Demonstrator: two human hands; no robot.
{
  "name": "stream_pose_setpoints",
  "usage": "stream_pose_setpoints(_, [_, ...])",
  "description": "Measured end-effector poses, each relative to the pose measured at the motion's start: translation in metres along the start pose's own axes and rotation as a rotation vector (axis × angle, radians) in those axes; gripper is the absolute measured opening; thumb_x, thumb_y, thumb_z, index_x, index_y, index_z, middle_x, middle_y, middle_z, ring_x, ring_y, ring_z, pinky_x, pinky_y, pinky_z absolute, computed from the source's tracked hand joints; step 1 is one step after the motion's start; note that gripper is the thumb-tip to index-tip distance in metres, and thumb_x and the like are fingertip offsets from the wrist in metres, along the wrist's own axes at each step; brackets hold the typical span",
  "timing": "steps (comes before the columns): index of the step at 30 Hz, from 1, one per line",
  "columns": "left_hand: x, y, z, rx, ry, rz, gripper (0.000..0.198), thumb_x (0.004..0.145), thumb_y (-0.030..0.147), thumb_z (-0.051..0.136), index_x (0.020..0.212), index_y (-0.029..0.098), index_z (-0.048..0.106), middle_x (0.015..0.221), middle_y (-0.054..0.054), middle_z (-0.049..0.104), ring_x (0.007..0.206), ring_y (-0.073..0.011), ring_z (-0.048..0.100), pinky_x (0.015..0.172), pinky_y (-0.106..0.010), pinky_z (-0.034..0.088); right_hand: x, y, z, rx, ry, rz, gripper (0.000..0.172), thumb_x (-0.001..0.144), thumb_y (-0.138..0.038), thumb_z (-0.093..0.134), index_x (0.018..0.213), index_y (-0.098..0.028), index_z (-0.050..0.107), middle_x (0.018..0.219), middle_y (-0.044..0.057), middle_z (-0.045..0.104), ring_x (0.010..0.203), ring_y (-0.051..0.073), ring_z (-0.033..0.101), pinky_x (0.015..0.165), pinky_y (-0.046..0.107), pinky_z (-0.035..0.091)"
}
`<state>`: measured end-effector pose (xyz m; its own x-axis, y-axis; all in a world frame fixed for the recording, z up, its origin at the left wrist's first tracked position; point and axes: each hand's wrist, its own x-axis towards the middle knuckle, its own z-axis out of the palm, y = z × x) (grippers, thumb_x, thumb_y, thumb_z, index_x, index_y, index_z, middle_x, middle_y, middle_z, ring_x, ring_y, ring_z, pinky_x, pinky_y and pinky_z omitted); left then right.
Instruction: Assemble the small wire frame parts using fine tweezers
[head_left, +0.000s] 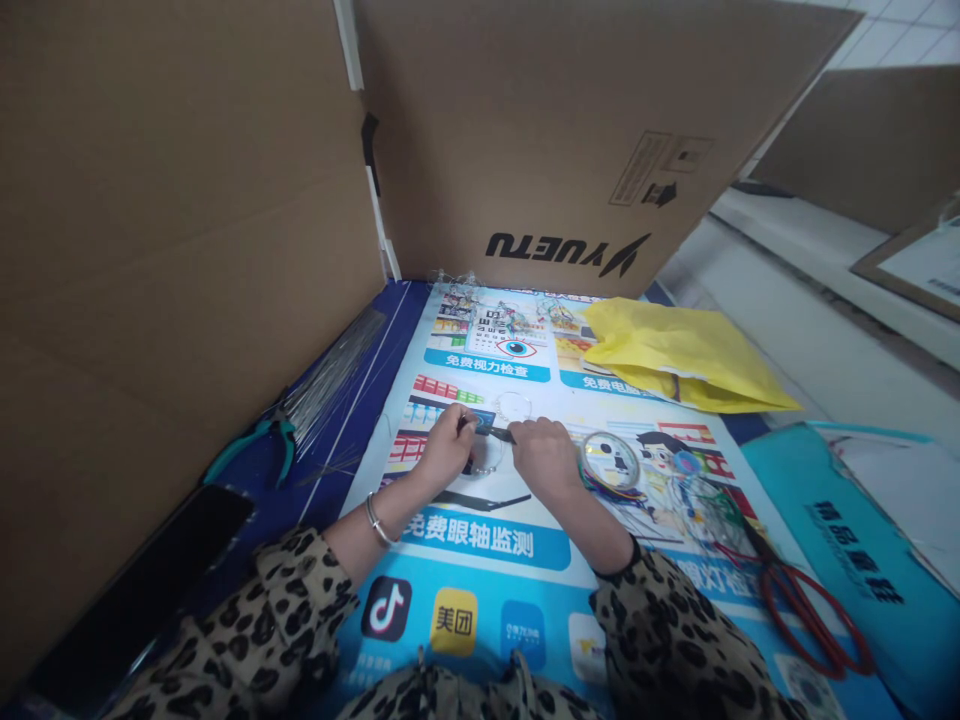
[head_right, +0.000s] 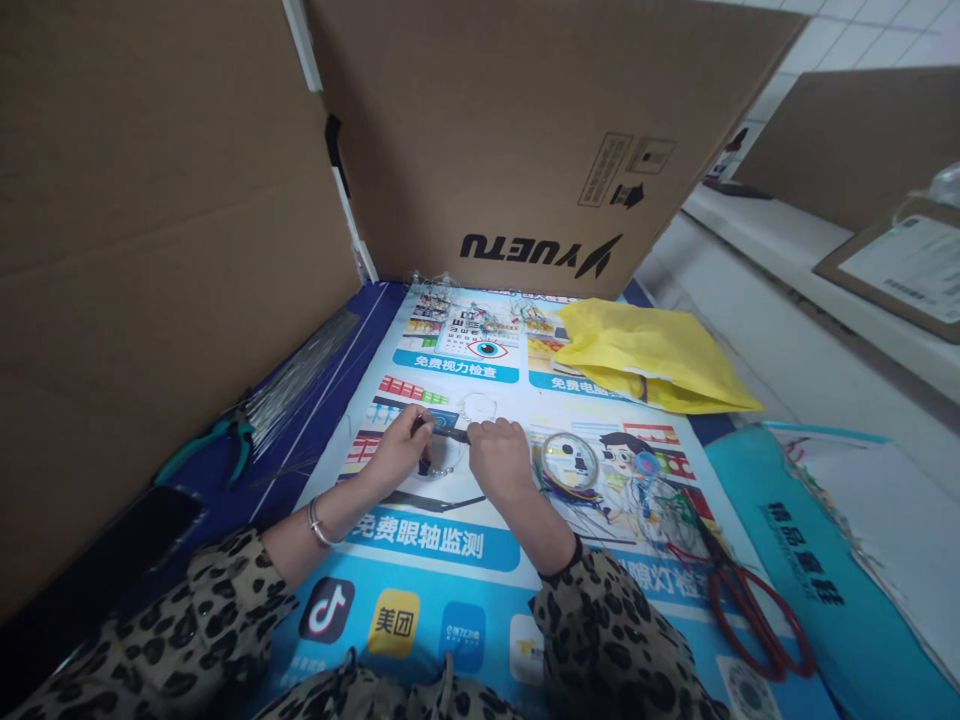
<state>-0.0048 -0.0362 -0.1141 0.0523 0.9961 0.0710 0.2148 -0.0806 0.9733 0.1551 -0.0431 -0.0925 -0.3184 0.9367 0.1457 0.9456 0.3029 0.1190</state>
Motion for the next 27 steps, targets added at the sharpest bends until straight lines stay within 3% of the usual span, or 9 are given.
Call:
stream_pose_setpoints(8, [0.0023,-0.0021,-0.0008,0.129,0.027,0.086,0.008,0.076,0.012,0.044,0.076,0.018,0.050,0.063,0.001,0.054,0.061,-0.0124,0.053,0.059,-0.025,0.042,0.0021,0.0018,0.0005,0.066,-0.053,0.026,0.017,0.080,-0.021,0.046,0.088,-0.020,0.061,0.078,0.006,0.063,0.077,0.018,0.052,0.068,0.029,0.026])
stream_pose_setpoints(19, [0.0044,-0.0022,-0.0055,0.290,-0.089,0.126,0.015,0.076,0.015,0.046,0.082,0.018,0.059,0.081,-0.002,0.060,0.076,-0.0139,0.056,0.068,-0.025,0.044,0.0042,0.0048,0.0012,0.142,-0.092,0.088,0.017,0.081,-0.023,0.044,0.087,-0.020,0.061,0.082,0.005,0.064,0.079,0.016,0.054,0.067,0.026,0.030])
stream_pose_setpoints(27, [0.0017,-0.0016,-0.0044,0.048,-0.125,-0.074,0.016,0.078,0.027,0.046,0.083,0.018,0.057,0.066,0.002,0.056,0.041,-0.0072,0.049,0.042,-0.020,0.040,0.0042,0.0060,0.0017,0.181,-0.076,0.117,0.016,0.083,-0.024,0.044,0.083,-0.021,0.060,0.078,0.003,0.064,0.074,0.015,0.055,0.061,0.025,0.029])
